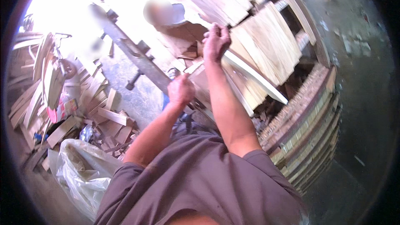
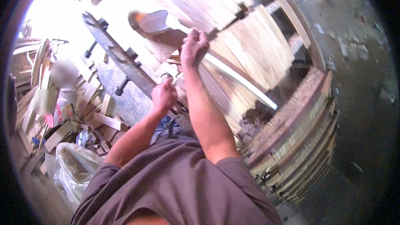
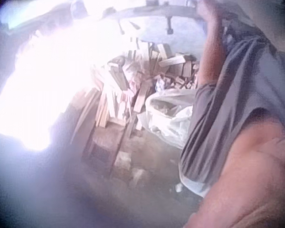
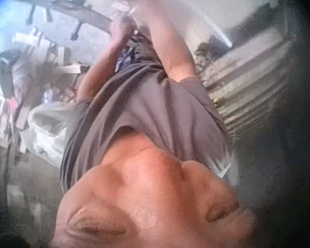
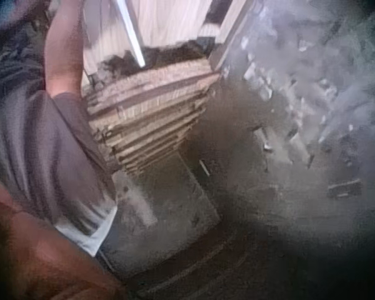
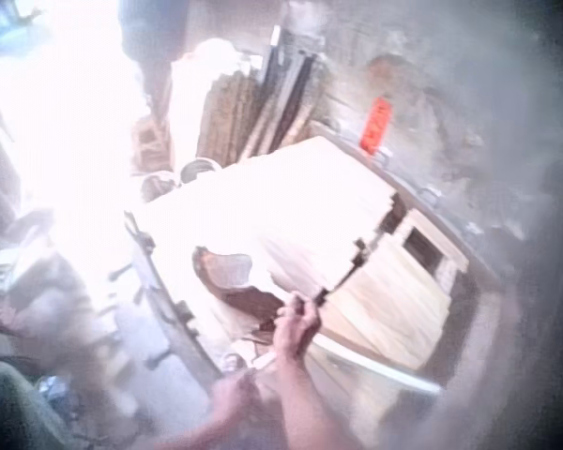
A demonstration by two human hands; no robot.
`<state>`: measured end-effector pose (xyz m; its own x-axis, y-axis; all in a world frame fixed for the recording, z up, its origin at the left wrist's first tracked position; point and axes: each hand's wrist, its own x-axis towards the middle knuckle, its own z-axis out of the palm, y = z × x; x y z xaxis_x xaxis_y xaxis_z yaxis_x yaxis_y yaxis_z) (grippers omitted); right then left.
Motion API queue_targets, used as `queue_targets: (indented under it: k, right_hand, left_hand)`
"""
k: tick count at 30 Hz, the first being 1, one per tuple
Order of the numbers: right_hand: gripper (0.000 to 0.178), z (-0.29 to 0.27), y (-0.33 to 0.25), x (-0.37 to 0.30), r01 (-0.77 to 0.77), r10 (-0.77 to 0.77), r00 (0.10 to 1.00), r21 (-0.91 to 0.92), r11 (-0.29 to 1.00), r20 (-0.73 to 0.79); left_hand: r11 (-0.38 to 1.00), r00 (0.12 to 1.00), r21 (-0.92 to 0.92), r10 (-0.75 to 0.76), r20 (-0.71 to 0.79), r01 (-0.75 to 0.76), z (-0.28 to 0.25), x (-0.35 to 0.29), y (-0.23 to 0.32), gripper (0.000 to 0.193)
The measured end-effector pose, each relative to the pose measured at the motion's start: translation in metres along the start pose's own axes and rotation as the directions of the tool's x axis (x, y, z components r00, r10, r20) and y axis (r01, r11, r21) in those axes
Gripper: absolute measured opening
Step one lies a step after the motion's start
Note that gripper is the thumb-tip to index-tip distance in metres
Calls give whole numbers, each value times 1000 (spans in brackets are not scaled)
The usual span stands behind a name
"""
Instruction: The person repeatedly applies glue to the edges of wooden planks using a brush and then places the planks into a clamped wooden frame. The person handles each plank one at a time, applying glue and positioning it within the frame.
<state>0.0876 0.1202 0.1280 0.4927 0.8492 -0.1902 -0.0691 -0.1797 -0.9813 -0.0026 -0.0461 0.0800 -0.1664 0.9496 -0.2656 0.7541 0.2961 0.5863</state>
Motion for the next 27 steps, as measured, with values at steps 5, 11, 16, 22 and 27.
queue_targets:
  k: [5,11,16,22,27]
  right_hand:
    - [35,69,27,24,-120,125,978,-39,992,166]
    - [39,5,39,-28,87,23,910,-243,966,414]
    - [34,-190,75,-63,-314,323,946,-189,930,17]
    - [31,-400,94,-43,-340,274,777,-11,940,-566]
    - [39,-471,157,13,-323,89,889,-477,818,-450]
  left_hand:
    - [999,995,-29,22,102,-19,-13,4,12,31]
    - [1000,990,1,-8,144,8,-7,3,6,34]
    - [989,911,134,-6,413,-55,-10,20,4,49]
    - [976,930,-188,164,330,-106,23,82,28,68]
    - [944,908,-169,321,267,-284,72,100,79,69]
